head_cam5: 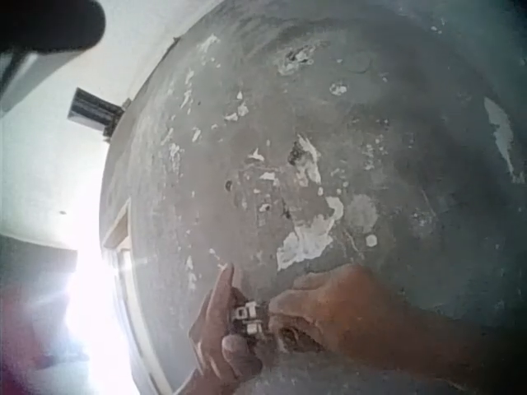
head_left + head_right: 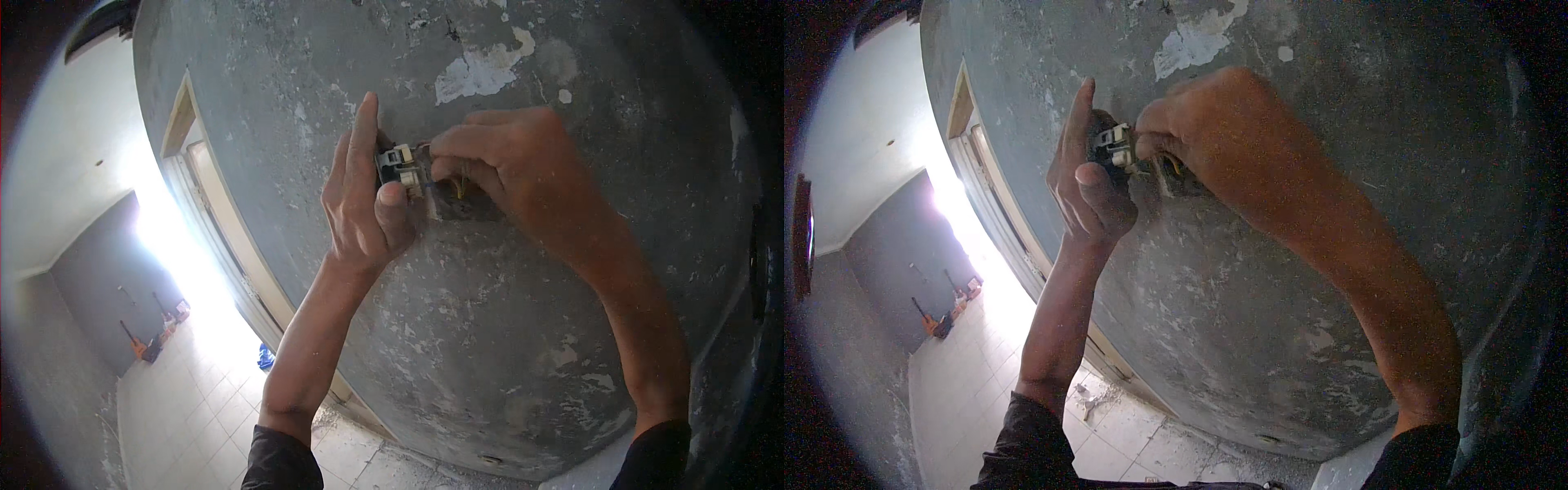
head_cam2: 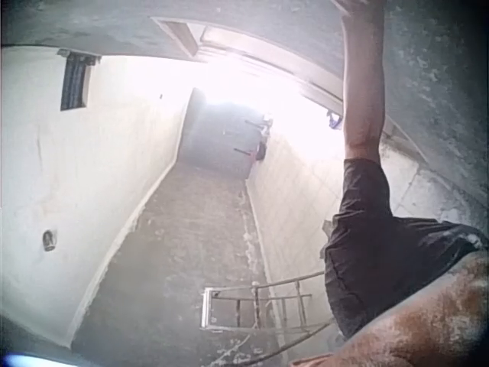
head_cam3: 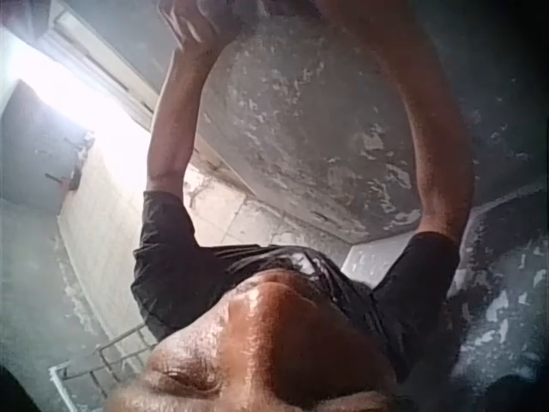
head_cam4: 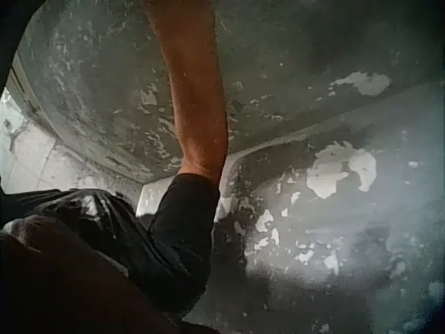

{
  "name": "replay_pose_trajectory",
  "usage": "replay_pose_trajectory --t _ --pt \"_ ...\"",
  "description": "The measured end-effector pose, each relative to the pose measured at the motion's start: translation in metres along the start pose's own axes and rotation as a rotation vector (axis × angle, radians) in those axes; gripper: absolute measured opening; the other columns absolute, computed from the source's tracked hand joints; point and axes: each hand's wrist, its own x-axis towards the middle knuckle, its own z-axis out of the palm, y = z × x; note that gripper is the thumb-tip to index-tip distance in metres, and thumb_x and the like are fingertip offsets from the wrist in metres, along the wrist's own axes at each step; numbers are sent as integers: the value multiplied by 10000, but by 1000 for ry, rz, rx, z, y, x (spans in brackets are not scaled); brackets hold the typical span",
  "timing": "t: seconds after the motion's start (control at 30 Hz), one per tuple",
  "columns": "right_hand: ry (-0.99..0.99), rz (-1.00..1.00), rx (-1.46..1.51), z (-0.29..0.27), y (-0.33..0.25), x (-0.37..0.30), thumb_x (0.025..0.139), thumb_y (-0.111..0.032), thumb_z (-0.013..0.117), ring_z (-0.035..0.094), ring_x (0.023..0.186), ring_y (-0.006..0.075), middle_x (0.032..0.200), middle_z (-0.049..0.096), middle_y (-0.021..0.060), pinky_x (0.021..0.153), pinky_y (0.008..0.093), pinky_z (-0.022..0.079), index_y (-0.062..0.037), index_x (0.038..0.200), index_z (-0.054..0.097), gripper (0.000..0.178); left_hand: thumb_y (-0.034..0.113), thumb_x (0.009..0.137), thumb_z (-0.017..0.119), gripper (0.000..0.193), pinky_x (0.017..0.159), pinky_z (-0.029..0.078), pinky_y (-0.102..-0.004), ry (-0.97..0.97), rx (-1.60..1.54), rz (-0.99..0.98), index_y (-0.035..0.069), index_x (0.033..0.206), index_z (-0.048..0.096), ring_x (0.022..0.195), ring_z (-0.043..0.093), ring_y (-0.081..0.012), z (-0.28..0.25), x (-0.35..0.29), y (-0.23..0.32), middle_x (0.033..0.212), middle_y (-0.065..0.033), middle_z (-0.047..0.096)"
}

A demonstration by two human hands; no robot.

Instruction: Installing an electrical outlet into a wall socket.

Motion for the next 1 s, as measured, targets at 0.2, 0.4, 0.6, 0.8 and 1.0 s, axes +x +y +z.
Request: replay_pose_trajectory --t 0.2,0.4,0.6,0.8,1.0 --pt "20 19 35 1 6 0 847 -156 665 688 744 276 842 706 124 719 374 546 -51 883 736 132 584 1005 235 822 625 492 -369 50 1 9 -122 1403 370 714 583 -267 5 0 0 840 -181 568" --pt "-45 0 12 0 4 -10 854 -167 673 683 782 273 879 701 121 744 377 544 -45 933 734 158 658 948 363 884 609 487 -355 -26 15 52 -48 1477 304 733 584 -255 -9 -4 -3 910 -171 570" --pt "-72 4 25 -3 2 -11 864 -170 666 678 817 280 916 694 120 774 374 543 -32 963 726 180 334 761 738 930 580 508 -319 -141 -93 -11 28 1514 284 734 592 -220 -19 -3 3 979 -134 577" --pt "-16 -32 65 0 8 -7 855 -150 680 685 766 254 879 713 113 733 354 542 -40 925 738 143 149 690 694 919 608 526 -321 -221 -88 -48 67 1516 301 726 594 -205 -28 2 2 978 -124 581" --pt "-46 29 58 -6 6 -9 851 -175 696 705 802 250 927 727 117 783 345 553 -58 939 755 158 132 679 691 870 614 526 -319 -189 -100 4 58 1483 366 714 596 -193 -26 0 -1 952 -126 589"
